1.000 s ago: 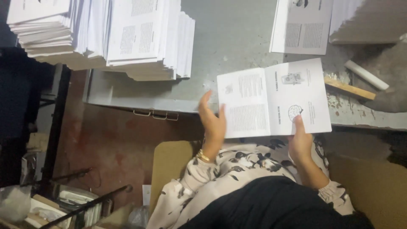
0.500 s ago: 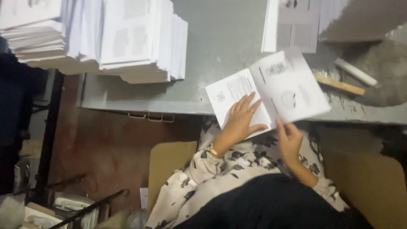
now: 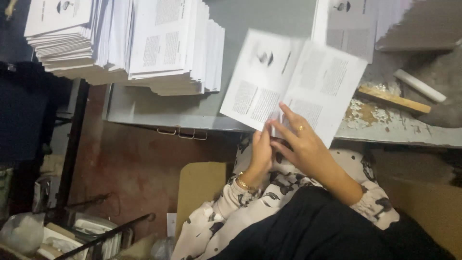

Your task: Folding individual sheets of paper and using a wooden block to create a sharp crease.

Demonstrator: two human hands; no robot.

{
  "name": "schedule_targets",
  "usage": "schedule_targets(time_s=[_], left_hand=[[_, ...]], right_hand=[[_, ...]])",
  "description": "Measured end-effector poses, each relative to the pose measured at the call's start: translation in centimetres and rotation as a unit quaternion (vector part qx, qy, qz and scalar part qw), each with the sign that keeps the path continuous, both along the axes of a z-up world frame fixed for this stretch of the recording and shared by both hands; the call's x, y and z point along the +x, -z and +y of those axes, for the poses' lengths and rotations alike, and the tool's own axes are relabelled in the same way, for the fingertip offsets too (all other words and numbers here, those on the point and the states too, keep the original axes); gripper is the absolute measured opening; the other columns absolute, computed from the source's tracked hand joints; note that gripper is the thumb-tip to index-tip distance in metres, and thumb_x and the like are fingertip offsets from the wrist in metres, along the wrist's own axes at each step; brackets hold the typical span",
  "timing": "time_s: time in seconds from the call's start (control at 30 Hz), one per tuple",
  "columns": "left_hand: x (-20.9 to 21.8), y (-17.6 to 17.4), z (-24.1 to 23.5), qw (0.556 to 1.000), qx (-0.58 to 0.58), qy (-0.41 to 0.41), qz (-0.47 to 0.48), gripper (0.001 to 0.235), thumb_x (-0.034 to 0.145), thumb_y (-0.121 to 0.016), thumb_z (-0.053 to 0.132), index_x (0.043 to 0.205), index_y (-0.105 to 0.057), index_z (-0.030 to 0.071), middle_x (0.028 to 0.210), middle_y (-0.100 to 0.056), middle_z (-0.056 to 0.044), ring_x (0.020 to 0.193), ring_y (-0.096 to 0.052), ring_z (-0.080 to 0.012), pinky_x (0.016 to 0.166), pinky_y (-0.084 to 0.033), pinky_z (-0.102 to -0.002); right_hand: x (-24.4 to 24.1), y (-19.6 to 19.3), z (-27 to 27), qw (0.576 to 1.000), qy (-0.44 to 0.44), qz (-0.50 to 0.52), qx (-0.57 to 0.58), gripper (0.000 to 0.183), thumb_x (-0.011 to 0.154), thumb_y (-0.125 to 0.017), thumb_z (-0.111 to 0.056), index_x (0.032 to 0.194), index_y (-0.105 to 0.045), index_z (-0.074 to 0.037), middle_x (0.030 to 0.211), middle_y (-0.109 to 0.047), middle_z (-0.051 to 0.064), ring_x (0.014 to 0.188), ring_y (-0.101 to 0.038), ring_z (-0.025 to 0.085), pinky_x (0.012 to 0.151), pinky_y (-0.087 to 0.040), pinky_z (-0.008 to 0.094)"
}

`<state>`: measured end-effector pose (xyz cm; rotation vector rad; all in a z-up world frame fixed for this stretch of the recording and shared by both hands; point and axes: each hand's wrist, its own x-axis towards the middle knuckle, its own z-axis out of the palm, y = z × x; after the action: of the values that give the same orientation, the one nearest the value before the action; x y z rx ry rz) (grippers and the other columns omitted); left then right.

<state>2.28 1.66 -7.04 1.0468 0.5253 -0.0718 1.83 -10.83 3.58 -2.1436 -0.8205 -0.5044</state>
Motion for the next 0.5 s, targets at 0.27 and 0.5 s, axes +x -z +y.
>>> schedule_targets(time_s=[0.27,0.5], left_hand=[[-0.8,0.8,3.8,0.97,0.179,0.134,0.091,0.058,0.098,-0.071,0.036,0.133,-0.058,-0.008,0.121,-0.066,-0.029,0.091,-0.071,-0.0369,0.071,-0.064,-0.041],[-0.3,3.2,4.7,0.873,0.462,0.157,-0.015,0.038,0.095,-0.07,0.032,0.08,-0.073,-0.003,0.064,-0.069,-0.018,0.065,-0.074,-0.0286,0.046,-0.051,-0.036]], right_hand=[[-0.9,10.3,-0.7,0.995,-0.027,0.058,-0.073,0.046,0.094,-0.058,0.002,0.141,-0.056,0.003,0.14,-0.059,0.026,0.127,-0.06,0.039,0.11,-0.048,0.045],[-0.5,9.8,-0.3,0.992,-0.075,0.036,-0.098,0.043,0.097,-0.053,-0.002,0.14,-0.057,0.002,0.138,-0.063,0.02,0.131,-0.059,0.034,0.111,-0.048,0.041]])
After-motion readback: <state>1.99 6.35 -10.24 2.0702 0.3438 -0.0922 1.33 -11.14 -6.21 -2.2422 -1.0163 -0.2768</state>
